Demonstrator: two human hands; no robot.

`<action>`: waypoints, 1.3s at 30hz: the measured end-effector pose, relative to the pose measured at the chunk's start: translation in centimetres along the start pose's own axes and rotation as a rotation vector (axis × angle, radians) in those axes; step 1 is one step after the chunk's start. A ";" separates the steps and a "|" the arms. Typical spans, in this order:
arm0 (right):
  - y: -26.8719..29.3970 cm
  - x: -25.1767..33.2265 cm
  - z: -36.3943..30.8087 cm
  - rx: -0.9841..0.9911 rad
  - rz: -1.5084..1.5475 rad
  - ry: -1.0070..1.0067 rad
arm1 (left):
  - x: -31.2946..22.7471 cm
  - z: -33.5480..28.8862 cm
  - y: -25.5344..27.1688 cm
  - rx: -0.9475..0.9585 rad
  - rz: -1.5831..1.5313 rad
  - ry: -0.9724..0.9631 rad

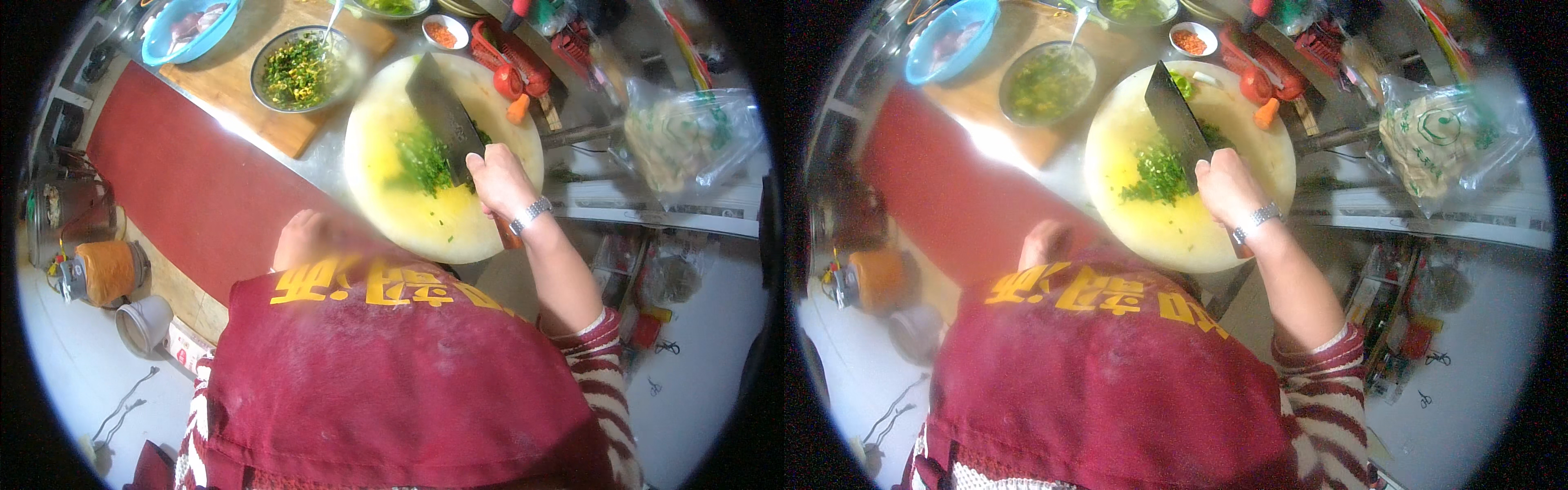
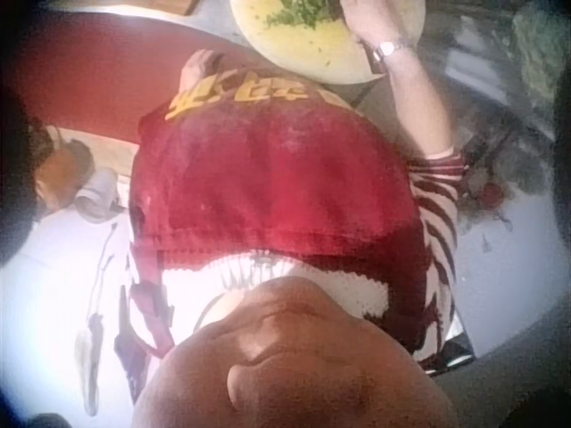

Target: The person chops green leafy vegetables on a cutting board using a cleaver, then scrapes the chopped pieces into a bowl containing other ingredients. The person carries the bowl to a table and mixes the contents with a spoon.

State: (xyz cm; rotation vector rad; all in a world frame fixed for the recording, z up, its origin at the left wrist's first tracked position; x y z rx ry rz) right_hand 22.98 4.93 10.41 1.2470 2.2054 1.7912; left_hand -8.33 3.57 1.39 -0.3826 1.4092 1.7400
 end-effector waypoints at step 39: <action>-2.4 1.8 -2.1 -0.349 -0.162 0.393 | 1.6 -2.1 0.3 0.073 0.117 0.049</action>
Point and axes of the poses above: each hand's wrist, its own z-axis towards the middle knuckle, its own y-axis out of the back of the hand, x = y × z, the point moved 8 cm from there along z, towards the middle knuckle, and after that the axes turned 13 degrees about -x, right-handed, at the moved point
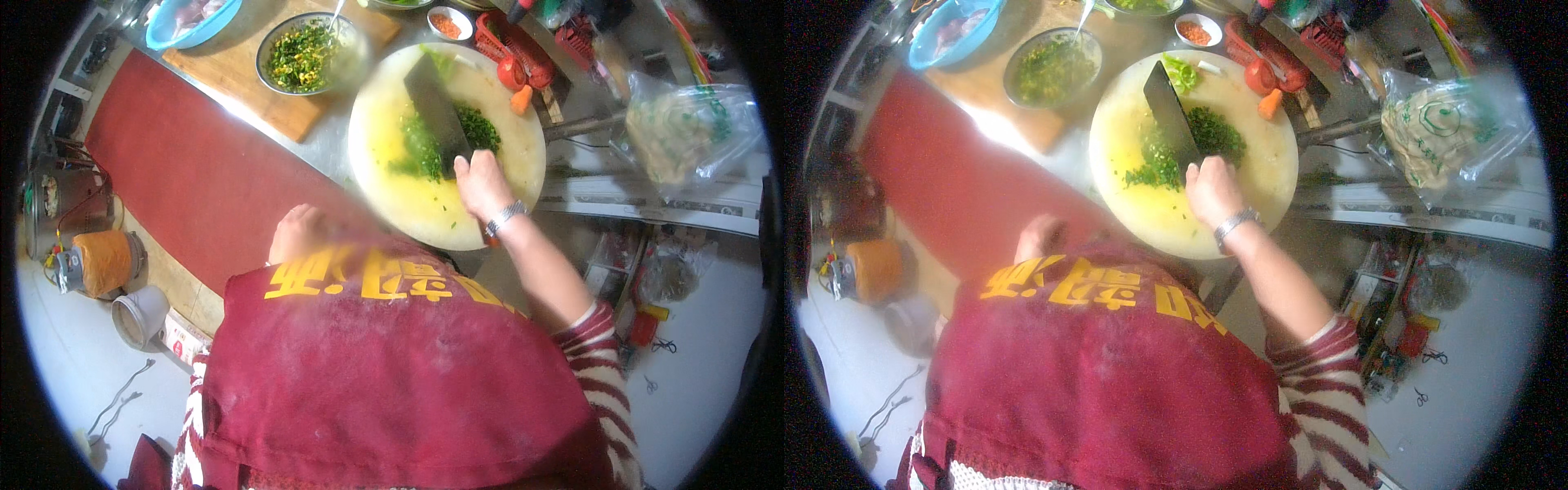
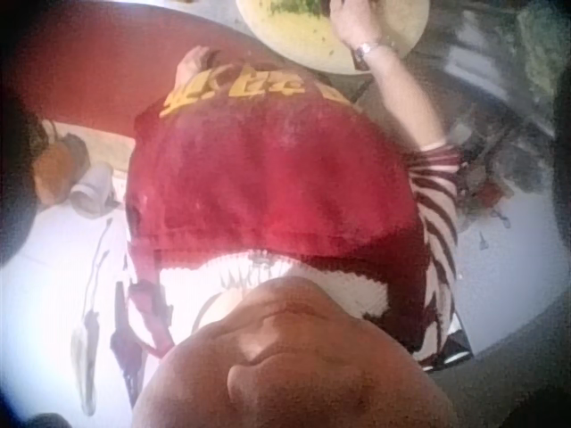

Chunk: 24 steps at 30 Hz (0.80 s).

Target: The person chops green leafy vegetables on a cutting board using a cleaver, then scrapes the chopped pieces into a bowl containing other ingredients. The person carries the bowl to a table and mixes the contents with a spoon.

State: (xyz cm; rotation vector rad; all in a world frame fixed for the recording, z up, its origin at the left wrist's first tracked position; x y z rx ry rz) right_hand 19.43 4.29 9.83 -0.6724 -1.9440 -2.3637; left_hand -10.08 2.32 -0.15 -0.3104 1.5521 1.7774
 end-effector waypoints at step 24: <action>-0.8 1.0 0.6 0.093 0.109 -0.127 | -0.4 -1.6 1.0 0.105 -0.028 0.184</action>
Point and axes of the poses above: each hand's wrist, its own z-axis towards the middle knuckle, its own y-axis out of the back of the hand, x = y × z, the point moved 8 cm from there along z, towards the middle knuckle, and after that the axes turned 13 degrees about -x, right-handed, at the moved point
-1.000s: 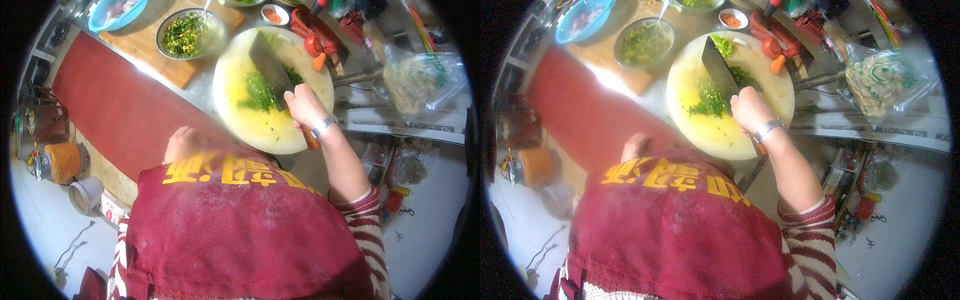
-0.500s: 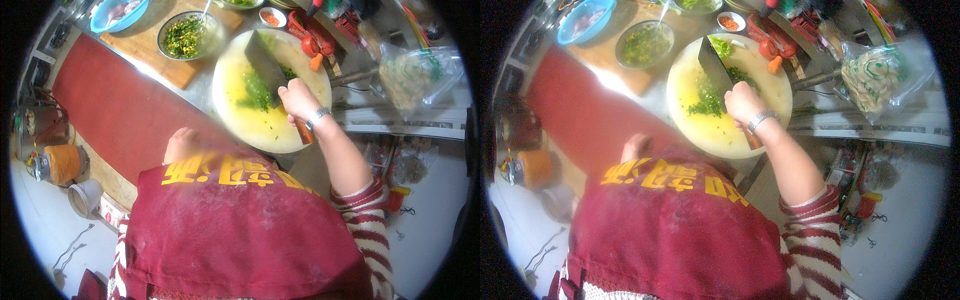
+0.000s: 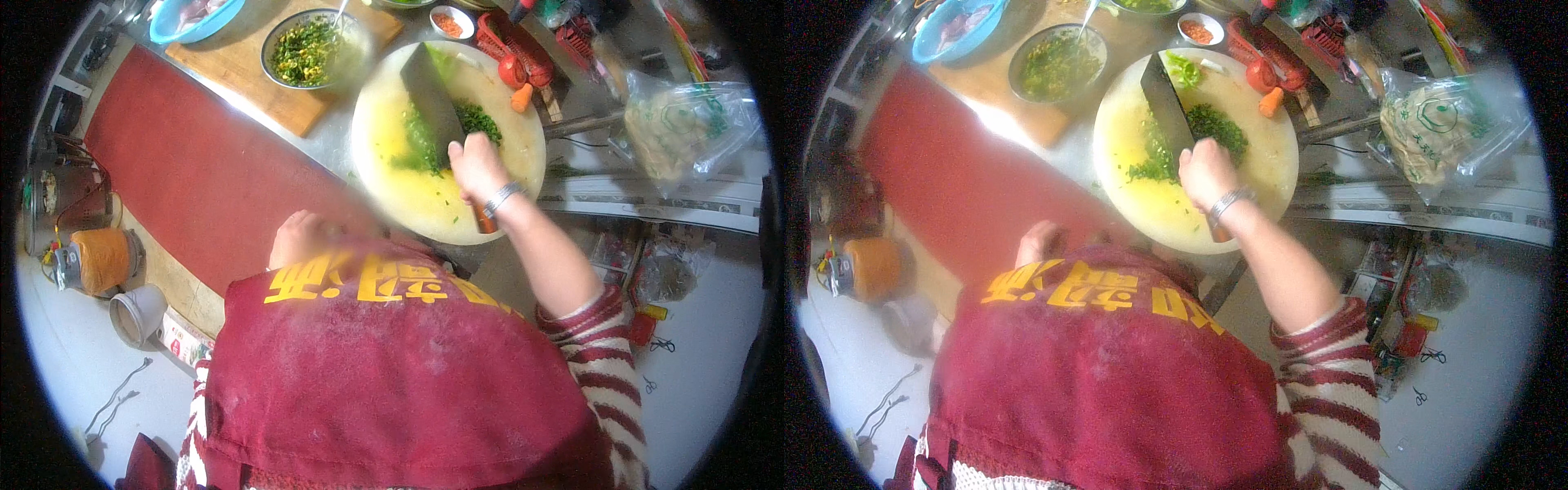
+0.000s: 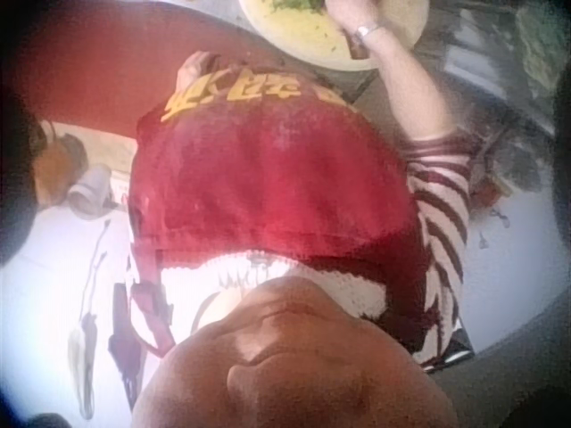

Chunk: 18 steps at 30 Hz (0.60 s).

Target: The person chops green leafy vegetables on a cutting board using a cleaver, then scrapes the chopped pieces into a bowl containing other ingredients. The person carries the bowl to a table and mixes the contents with a spoon.

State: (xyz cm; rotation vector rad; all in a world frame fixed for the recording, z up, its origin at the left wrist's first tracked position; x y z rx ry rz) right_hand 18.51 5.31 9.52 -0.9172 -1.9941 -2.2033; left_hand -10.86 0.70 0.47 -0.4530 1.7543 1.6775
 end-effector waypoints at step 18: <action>-1.3 -0.6 -0.5 0.148 0.053 -0.153 | -0.9 -0.1 -0.1 0.048 0.042 -0.124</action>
Point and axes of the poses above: each hand's wrist, its own z-axis towards the middle knuckle, its own y-axis out of the back of the hand, x = y × z, the point moved 8 cm from there along z, towards the middle knuckle, and after that the axes turned 13 degrees about -x, right-handed, at the moved point
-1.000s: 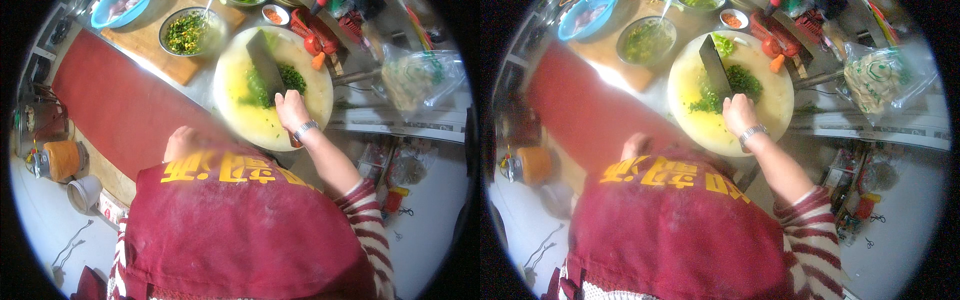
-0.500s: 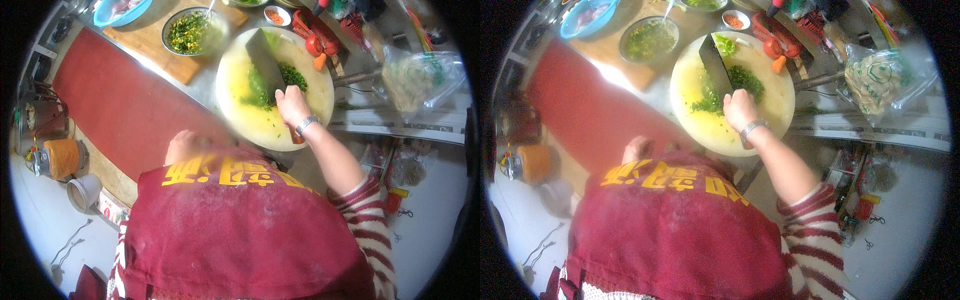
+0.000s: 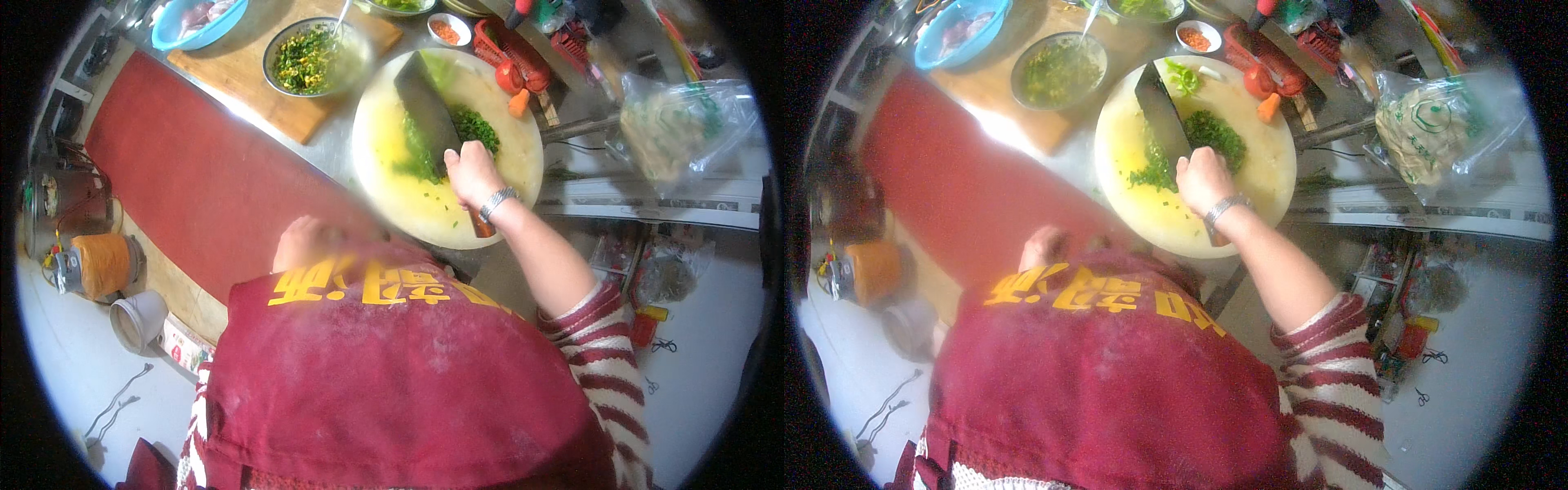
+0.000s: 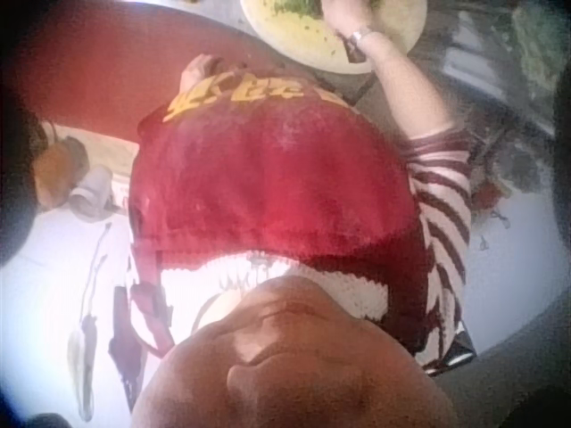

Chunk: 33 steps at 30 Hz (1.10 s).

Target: The person chops green leafy vegetables on a cutting board using a cleaver, then scrapes the chopped pieces into a bowl containing other ingredients. The person carries the bowl to a table and mixes the contents with a spoon.

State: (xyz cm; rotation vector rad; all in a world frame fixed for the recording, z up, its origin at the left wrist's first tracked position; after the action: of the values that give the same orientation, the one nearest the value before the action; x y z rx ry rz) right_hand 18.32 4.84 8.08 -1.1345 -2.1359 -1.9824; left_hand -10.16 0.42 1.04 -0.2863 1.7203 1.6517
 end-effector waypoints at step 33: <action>2.2 -0.2 2.1 0.063 -0.204 0.136 | -1.1 -1.0 2.1 -0.084 -0.030 -0.062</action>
State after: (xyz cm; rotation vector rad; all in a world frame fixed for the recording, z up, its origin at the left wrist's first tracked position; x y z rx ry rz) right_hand 20.53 6.39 9.51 -0.7767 -2.3049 -1.9878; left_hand -10.96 -0.52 3.29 -0.2959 1.5965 1.6966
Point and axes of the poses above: each hand's wrist, its own z-axis towards the middle knuckle, its own y-axis out of the back of the hand, x = y × z, the point moved 8 cm from there along z, towards the middle knuckle, and after that the axes turned 13 degrees about -x, right-handed, at the moved point
